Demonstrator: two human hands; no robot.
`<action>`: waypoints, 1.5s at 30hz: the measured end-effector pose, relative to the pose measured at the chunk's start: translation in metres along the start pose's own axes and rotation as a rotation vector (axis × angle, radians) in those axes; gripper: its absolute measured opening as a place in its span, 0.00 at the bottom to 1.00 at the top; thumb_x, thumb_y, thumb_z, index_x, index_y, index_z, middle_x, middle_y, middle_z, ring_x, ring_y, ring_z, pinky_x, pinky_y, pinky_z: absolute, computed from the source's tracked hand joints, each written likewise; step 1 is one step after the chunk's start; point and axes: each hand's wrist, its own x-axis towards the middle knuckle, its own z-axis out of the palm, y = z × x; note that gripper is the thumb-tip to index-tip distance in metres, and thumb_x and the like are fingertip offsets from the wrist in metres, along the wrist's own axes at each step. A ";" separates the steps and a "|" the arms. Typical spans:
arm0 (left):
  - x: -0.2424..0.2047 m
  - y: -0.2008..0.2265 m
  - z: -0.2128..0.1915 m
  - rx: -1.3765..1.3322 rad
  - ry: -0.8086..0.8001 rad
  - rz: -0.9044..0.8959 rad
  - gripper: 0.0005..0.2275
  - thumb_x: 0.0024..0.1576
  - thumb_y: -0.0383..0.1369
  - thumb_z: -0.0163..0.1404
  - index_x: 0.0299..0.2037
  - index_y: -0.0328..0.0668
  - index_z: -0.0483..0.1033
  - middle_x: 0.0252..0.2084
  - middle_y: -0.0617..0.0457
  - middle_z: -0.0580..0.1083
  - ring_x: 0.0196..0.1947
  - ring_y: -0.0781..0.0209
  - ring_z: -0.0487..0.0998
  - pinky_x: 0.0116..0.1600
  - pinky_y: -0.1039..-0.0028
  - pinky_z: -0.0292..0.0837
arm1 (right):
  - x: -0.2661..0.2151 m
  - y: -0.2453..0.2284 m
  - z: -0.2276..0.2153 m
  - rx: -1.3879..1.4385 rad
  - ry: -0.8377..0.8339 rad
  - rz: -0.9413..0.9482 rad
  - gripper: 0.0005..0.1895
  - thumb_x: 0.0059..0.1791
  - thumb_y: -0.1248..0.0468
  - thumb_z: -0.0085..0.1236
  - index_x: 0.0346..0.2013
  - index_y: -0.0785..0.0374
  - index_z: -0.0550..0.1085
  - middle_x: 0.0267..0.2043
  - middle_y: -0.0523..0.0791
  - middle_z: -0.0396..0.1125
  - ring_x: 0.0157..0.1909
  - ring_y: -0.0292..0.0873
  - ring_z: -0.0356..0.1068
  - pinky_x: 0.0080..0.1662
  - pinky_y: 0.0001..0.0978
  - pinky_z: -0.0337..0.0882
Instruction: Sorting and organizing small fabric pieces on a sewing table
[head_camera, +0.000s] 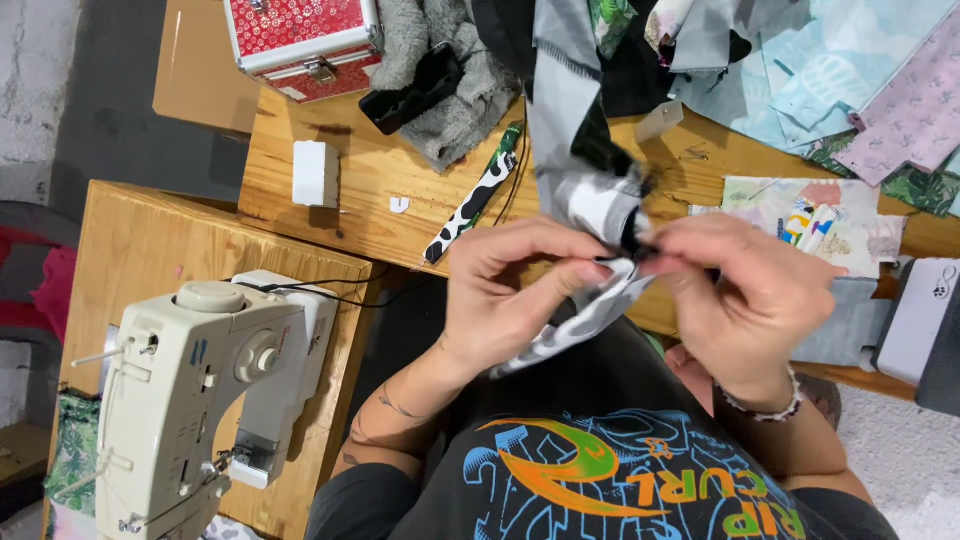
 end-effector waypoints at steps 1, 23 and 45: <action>-0.001 0.004 -0.002 0.035 0.012 0.021 0.03 0.59 0.27 0.56 0.39 0.38 0.78 0.36 0.50 0.77 0.36 0.65 0.77 0.46 0.80 0.71 | 0.000 0.001 -0.001 0.000 0.018 -0.020 0.09 0.54 0.70 0.54 0.37 0.78 0.75 0.34 0.58 0.72 0.32 0.49 0.74 0.37 0.34 0.72; 0.004 0.057 -0.016 0.468 -0.001 0.248 0.06 0.63 0.26 0.50 0.44 0.31 0.77 0.43 0.43 0.78 0.41 0.55 0.81 0.46 0.74 0.79 | 0.005 -0.007 -0.030 -0.063 -0.119 -0.115 0.23 0.44 0.65 0.61 0.42 0.87 0.71 0.41 0.64 0.69 0.44 0.62 0.73 0.51 0.50 0.74; 0.010 0.072 -0.032 0.321 -0.140 0.096 0.08 0.53 0.29 0.62 0.41 0.36 0.79 0.37 0.48 0.81 0.32 0.65 0.80 0.41 0.81 0.78 | 0.009 -0.026 -0.035 0.062 -0.185 0.137 0.12 0.51 0.68 0.44 0.31 0.79 0.65 0.28 0.56 0.60 0.32 0.53 0.63 0.43 0.42 0.67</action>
